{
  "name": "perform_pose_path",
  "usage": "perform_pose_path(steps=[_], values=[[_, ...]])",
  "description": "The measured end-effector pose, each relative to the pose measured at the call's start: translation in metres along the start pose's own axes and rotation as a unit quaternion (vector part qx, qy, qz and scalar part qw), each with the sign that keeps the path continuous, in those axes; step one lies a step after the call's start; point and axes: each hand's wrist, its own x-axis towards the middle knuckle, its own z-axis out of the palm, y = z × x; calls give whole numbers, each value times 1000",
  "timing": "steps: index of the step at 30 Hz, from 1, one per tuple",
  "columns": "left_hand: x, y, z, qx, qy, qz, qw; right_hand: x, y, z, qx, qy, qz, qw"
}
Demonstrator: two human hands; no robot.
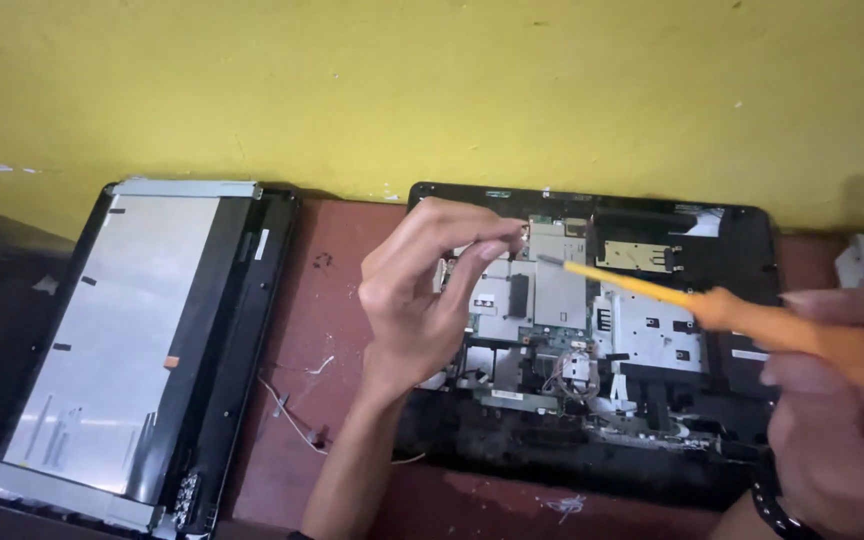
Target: The person uses a screwdriver to remove screws from the internal components of a disassembled laptop. They then pick up a hard drive and place it into the drive bay, securing it with additional screws.
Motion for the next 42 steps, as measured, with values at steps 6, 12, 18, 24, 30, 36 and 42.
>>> perform_pose_path(steps=[6,12,18,24,30,36,42], values=[[0,-3,0,2,-35,39,999,-12,27,-11,101,36,136,985],[1,4,4,-18,-51,21,998,-32,75,-21,55,22,75,995],[2,8,5,-22,-68,28,997,-7,-7,9,-1,41,70,997],[1,7,6,-20,-56,23,998,-10,3,-1,38,30,97,994],[1,7,6,-25,-55,21,998,5,-1,6,-31,27,11,999],[0,1,10,3,-28,63,998,15,-21,30,81,55,-35,995],[-1,-5,10,7,-25,90,996,37,-61,48,99,36,14,994]])
